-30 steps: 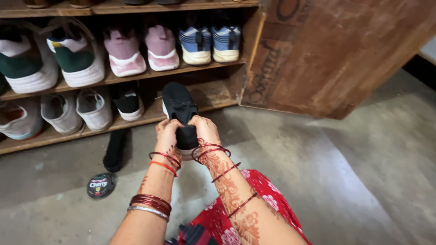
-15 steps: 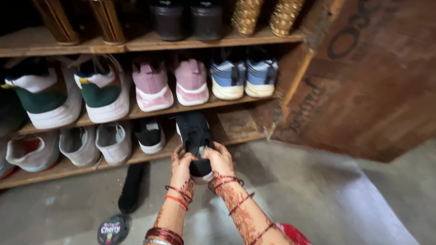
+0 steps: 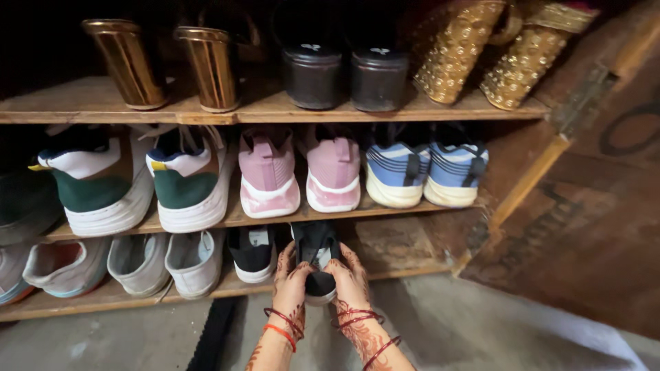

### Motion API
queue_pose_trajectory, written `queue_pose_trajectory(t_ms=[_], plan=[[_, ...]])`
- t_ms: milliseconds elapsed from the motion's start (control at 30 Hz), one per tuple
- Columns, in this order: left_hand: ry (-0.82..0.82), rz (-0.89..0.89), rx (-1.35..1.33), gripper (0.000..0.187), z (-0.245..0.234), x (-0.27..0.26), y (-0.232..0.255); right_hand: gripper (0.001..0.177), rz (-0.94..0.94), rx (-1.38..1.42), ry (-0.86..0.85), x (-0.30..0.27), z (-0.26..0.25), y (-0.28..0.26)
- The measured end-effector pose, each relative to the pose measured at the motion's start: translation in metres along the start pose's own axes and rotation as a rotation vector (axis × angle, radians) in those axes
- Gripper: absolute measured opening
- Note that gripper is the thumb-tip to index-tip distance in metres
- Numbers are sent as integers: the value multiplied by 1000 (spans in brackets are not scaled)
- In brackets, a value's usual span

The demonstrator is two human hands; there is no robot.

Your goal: The person sits on the floor in front of an open wooden shoe cabinet and organizes various pairs of shoes. They pick up shoes from the floor, including flip-flops, sneakers, and boots, and place them neatly onto the shelves inside the cabinet.

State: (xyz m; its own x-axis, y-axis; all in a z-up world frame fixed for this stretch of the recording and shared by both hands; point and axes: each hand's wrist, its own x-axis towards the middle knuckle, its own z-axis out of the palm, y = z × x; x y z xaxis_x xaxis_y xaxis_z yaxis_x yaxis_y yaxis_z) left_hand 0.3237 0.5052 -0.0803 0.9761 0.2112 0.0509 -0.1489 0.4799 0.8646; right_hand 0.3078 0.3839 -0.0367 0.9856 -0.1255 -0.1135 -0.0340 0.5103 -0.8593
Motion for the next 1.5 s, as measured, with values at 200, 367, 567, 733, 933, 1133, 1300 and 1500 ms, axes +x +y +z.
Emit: queue_pose_trajectory(t_ms=[200,367,567,733,933,1133,1300,1500], plan=[[34,-1,8,71,0,32,4,60,-120,-76,-30,22,20,2],[119,-52,190,76,-15,70,-22,68,-181,-14,-74,58,17,28],[116,150,662,73,-54,120,-76,66,-158,-193,6,71,24,39],[105,199,733,70,-62,135,-102,67,-133,-299,7,66,29,32],[145,-15,733,78,-28,94,-48,67,-157,-303,15,69,29,33],[218,-142,810,91,-16,74,-37,88,-65,-202,54,57,28,32],[136,-126,769,89,-25,77,-57,89,-54,-394,76,45,28,21],[83,-100,787,83,-38,103,-61,79,-6,-476,32,37,34,4]])
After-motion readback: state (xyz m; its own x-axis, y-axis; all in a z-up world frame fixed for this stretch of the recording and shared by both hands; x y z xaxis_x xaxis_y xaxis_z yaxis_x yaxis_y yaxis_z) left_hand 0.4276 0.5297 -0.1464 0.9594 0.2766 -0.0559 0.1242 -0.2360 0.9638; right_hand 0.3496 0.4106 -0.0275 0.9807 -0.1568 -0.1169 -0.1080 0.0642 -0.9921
